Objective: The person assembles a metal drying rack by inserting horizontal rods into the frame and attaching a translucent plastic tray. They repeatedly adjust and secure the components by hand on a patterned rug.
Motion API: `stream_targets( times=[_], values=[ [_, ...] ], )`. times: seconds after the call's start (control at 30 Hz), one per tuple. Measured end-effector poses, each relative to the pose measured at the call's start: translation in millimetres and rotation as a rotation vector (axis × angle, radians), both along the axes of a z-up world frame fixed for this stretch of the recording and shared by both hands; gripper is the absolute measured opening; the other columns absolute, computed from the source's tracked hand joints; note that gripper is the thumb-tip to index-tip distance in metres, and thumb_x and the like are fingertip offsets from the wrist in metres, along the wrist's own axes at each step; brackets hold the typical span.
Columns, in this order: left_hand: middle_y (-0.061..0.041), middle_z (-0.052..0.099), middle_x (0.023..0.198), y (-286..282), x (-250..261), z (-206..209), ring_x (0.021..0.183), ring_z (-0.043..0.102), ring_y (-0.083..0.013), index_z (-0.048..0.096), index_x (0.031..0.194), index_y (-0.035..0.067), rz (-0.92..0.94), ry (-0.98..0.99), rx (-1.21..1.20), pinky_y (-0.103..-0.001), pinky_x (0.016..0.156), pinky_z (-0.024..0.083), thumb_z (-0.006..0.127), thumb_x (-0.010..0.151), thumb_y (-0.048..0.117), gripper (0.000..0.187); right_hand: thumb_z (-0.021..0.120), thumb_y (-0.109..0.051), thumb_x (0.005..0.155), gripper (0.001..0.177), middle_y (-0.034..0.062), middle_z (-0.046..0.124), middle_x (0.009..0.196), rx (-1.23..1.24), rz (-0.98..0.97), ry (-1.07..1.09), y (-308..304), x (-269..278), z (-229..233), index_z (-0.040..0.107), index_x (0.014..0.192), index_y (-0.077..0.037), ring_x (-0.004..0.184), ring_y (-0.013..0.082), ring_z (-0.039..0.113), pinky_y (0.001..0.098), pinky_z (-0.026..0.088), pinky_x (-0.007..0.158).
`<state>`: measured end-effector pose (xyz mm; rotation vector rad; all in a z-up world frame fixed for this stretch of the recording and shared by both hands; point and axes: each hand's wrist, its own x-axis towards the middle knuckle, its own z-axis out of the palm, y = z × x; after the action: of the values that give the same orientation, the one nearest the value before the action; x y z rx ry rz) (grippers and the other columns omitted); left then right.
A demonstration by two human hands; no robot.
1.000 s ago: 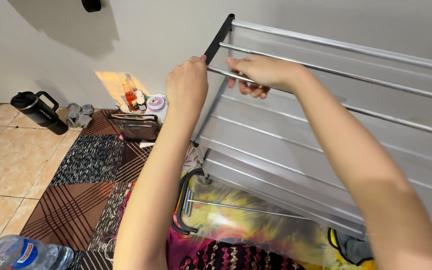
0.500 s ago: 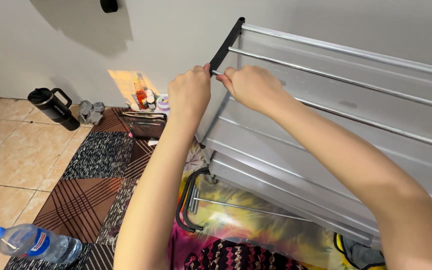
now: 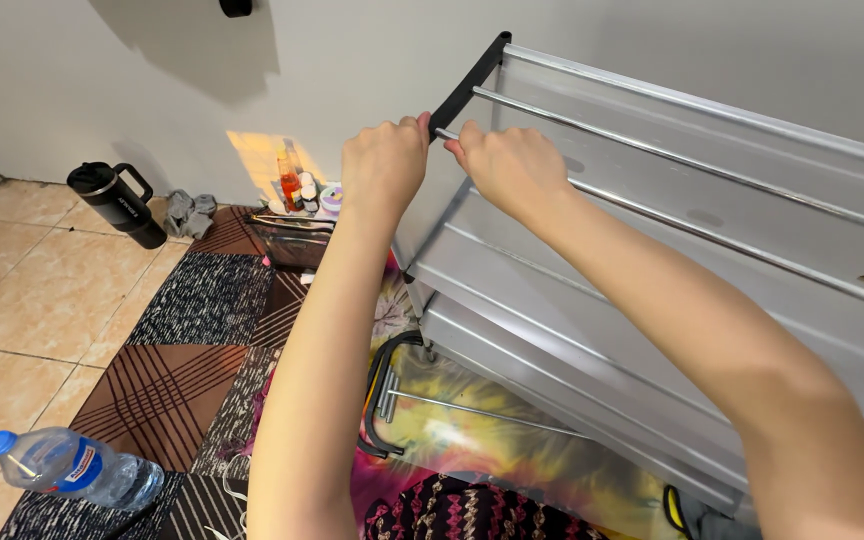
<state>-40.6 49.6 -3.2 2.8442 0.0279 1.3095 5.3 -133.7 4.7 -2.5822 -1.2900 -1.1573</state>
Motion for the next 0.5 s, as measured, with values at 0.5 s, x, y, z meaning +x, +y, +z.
stream_targets(
  times=[0.5],
  values=[
    [-0.020,0.073,0.094,-10,11,26,0.092,0.070,-0.0425,0.075,0.098,0.008,-0.010,0.435,-0.317,-0.055,0.081,0.054,0.035,0.107,0.043,0.054,0.038,-0.052,0.103,0.056,-0.0013,0.043,0.059,0.087,-0.106,1.570,-88,-9,73,0.066,0.095,-0.005,0.050,0.0119,0.030,0.0311,0.025,0.044]
  ],
)
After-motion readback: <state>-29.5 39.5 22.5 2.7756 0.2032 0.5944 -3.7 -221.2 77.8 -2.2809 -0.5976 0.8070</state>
